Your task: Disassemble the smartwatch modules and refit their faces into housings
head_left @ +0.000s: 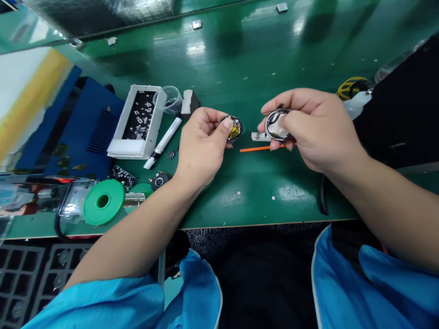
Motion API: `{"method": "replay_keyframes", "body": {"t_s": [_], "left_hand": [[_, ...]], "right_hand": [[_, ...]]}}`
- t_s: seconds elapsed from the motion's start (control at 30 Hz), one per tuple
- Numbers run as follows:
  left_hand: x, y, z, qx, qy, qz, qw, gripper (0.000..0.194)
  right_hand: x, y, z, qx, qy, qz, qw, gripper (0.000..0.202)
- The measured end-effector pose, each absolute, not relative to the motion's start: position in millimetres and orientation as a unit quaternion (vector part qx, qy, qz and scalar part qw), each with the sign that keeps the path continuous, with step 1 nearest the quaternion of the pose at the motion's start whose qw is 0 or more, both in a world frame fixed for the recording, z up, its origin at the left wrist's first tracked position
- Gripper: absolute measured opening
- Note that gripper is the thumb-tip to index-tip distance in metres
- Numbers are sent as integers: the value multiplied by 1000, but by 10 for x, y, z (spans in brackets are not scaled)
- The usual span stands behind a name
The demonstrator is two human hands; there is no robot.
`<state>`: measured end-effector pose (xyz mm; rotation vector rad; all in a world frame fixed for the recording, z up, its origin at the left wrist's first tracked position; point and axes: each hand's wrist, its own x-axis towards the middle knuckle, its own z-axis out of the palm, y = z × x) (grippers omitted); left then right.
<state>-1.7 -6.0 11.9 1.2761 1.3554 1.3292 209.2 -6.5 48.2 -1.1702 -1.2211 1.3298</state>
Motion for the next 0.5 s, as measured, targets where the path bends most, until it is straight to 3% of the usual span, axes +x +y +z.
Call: {"method": "replay_keyframes", "body": {"t_s": [0.5], "left_hand": [[-16, -67, 165, 502, 536, 528, 427, 18]], "right_hand": [[2226, -5, 776, -380, -415, 538, 627, 33]]}}
